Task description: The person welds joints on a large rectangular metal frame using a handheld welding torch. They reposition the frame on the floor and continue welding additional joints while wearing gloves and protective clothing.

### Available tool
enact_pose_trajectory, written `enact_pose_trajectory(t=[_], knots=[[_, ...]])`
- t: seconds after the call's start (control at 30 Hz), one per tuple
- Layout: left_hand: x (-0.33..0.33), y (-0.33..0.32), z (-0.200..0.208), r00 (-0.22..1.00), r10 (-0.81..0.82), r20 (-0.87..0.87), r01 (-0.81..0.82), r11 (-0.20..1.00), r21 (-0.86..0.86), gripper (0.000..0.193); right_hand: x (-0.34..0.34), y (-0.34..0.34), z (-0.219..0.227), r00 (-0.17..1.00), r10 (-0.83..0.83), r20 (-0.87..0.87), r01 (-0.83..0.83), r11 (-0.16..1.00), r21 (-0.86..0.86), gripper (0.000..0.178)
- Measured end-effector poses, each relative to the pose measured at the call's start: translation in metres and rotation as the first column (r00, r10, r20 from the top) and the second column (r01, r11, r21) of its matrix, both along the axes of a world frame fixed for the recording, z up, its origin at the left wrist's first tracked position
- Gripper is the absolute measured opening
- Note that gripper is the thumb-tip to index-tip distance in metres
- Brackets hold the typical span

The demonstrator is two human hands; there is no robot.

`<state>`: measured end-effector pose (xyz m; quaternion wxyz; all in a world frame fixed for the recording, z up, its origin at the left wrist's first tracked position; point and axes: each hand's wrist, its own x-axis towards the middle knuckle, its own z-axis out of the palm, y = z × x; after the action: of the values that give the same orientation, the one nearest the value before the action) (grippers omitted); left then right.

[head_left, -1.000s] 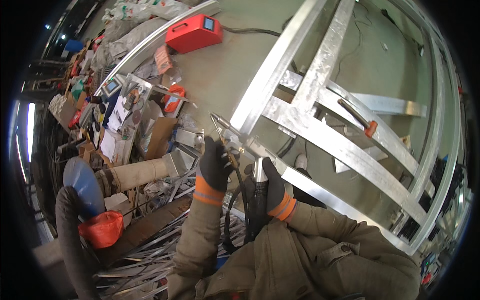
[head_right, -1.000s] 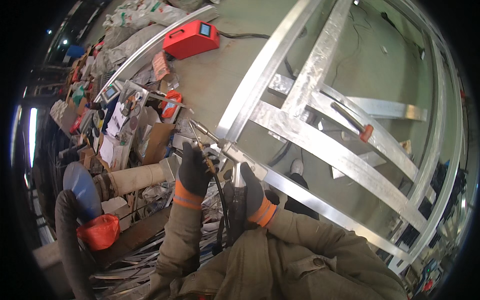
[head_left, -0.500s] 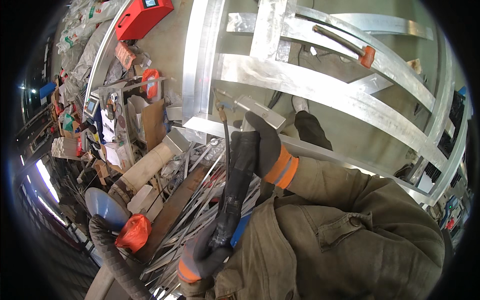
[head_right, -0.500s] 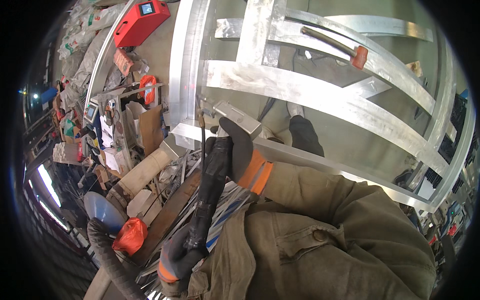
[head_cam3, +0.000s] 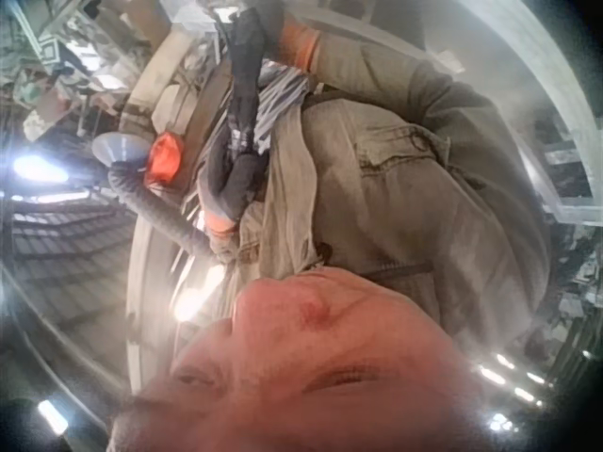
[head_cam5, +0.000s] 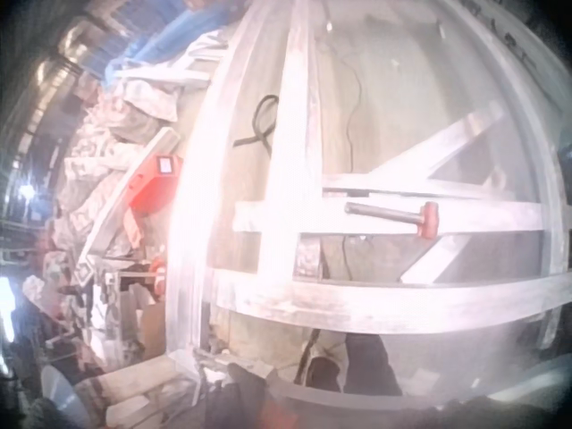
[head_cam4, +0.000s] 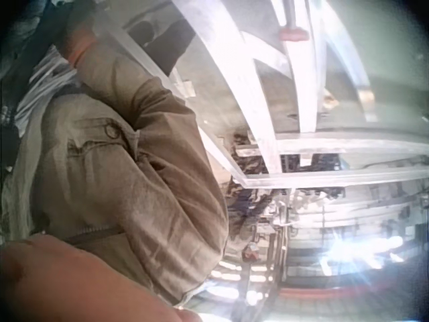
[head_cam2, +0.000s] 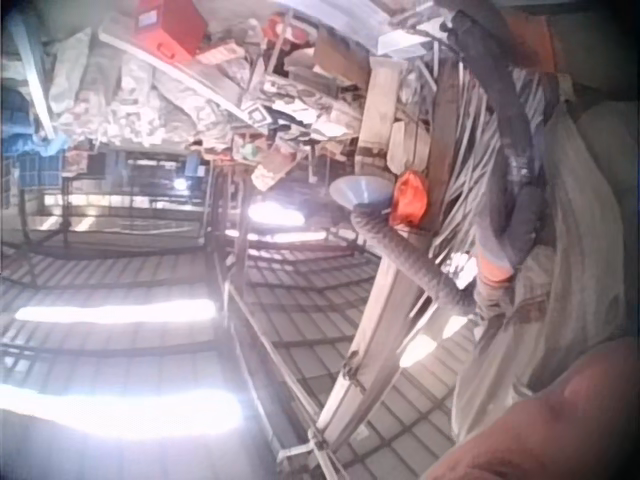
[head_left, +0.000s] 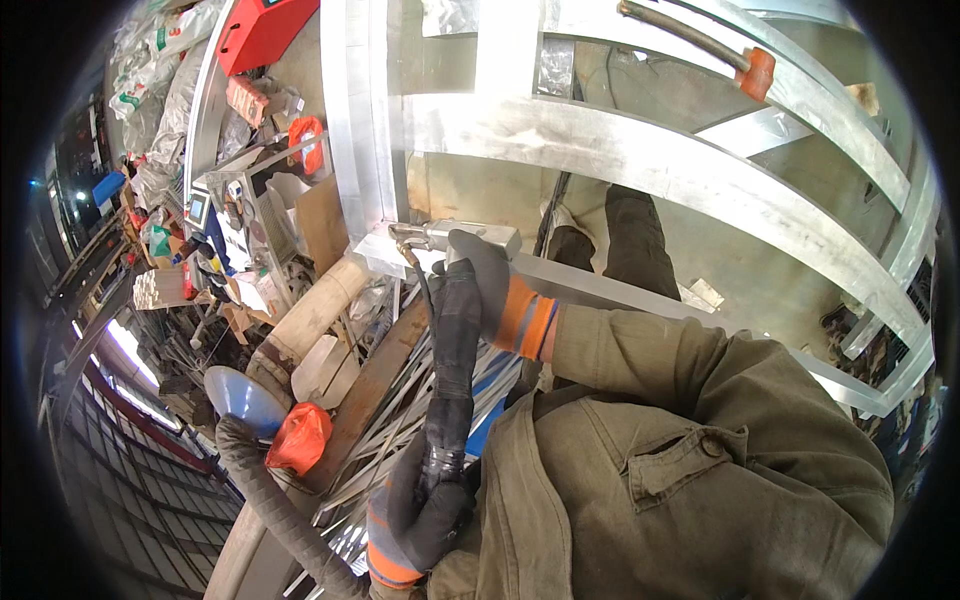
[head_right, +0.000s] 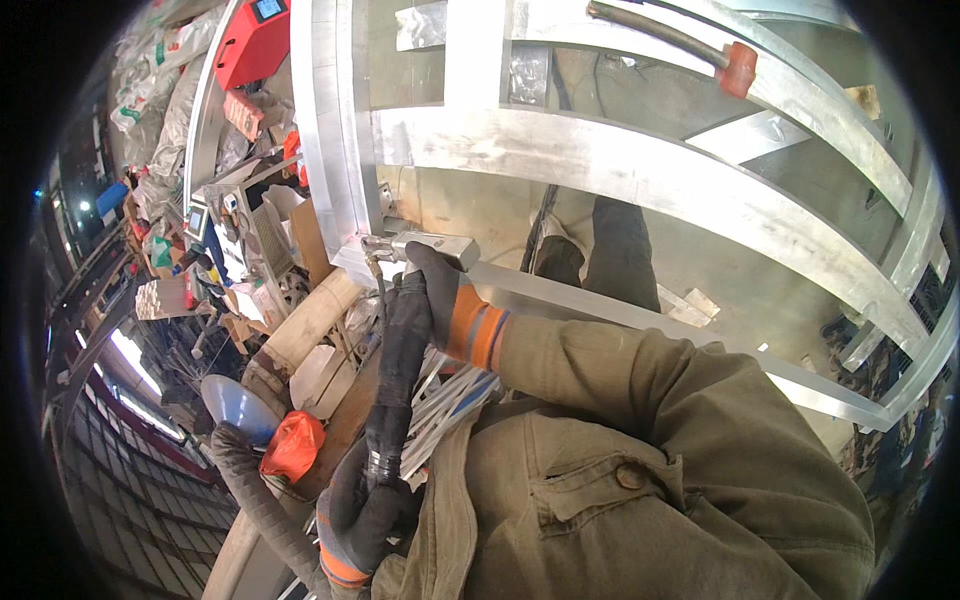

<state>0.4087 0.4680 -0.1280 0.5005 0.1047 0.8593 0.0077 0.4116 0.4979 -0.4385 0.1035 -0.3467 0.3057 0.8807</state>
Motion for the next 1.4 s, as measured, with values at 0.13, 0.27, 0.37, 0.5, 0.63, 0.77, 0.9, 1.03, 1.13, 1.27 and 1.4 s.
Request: enact_pose_trajectory(t=[0.13, 0.27, 0.37, 0.5, 0.63, 0.77, 0.9, 1.03, 1.13, 1.27, 1.4], knots=[[0.003, 0.010, -0.005, 0.999, -0.006, -0.033, 0.006, 1.000, -0.006, 0.055, -0.004, 0.005, 0.000, 1.000, 0.024, 0.011, -0.023, 0.992, -0.124, 0.028], [0.002, 0.012, -0.009, 0.998, -0.049, -0.037, 0.048, 0.999, -0.022, 0.058, -0.004, 0.007, -0.004, 1.000, -0.008, -0.010, 0.006, 0.990, -0.143, 0.025], [-0.001, 0.011, -0.011, 1.000, 0.025, -0.014, -0.025, 0.998, -0.050, 0.060, -0.007, 0.006, -0.008, 0.999, 0.042, -0.015, -0.044, 0.983, -0.176, 0.027], [-0.002, 0.011, -0.013, 0.997, 0.082, -0.002, -0.082, 0.994, -0.067, 0.062, -0.010, 0.004, -0.012, 0.997, 0.075, 0.004, -0.073, 0.981, -0.179, 0.029], [-0.003, 0.014, -0.014, 1.000, 0.001, -0.012, -0.002, 0.998, -0.070, 0.060, -0.009, 0.004, -0.011, 0.997, 0.083, 0.003, -0.082, 0.983, -0.162, 0.028], [-0.002, 0.015, -0.015, 0.999, 0.033, -0.003, -0.033, 0.996, -0.083, 0.057, -0.009, 0.002, -0.012, 0.995, 0.092, 0.028, -0.087, 0.984, -0.153, 0.026], [-0.001, 0.012, -0.017, 1.000, 0.003, -0.012, -0.004, 0.999, -0.047, 0.056, -0.012, -0.001, -0.015, 0.999, 0.044, 0.011, -0.041, 0.979, -0.199, 0.026], [-0.002, 0.010, -0.017, 0.984, -0.173, -0.041, 0.172, 0.985, -0.009, 0.055, -0.010, -0.001, -0.015, 0.999, 0.035, 0.012, -0.031, 0.969, -0.246, 0.028], [-0.002, 0.010, -0.018, 0.983, -0.178, -0.035, 0.178, 0.984, -0.007, 0.056, -0.009, 0.002, -0.012, 0.999, 0.051, 0.020, -0.044, 0.968, -0.246, 0.030], [-0.001, 0.011, -0.016, 1.000, -0.017, -0.005, 0.017, 0.998, -0.056, 0.062, -0.007, 0.004, -0.010, 0.996, 0.087, 0.026, -0.085, 0.993, -0.081, 0.030], [-0.001, 0.011, -0.016, 0.999, -0.035, 0.001, 0.035, 0.998, -0.057, 0.060, -0.005, 0.002, -0.012, 0.998, 0.069, -0.006, -0.069, 0.995, -0.075, 0.030]])
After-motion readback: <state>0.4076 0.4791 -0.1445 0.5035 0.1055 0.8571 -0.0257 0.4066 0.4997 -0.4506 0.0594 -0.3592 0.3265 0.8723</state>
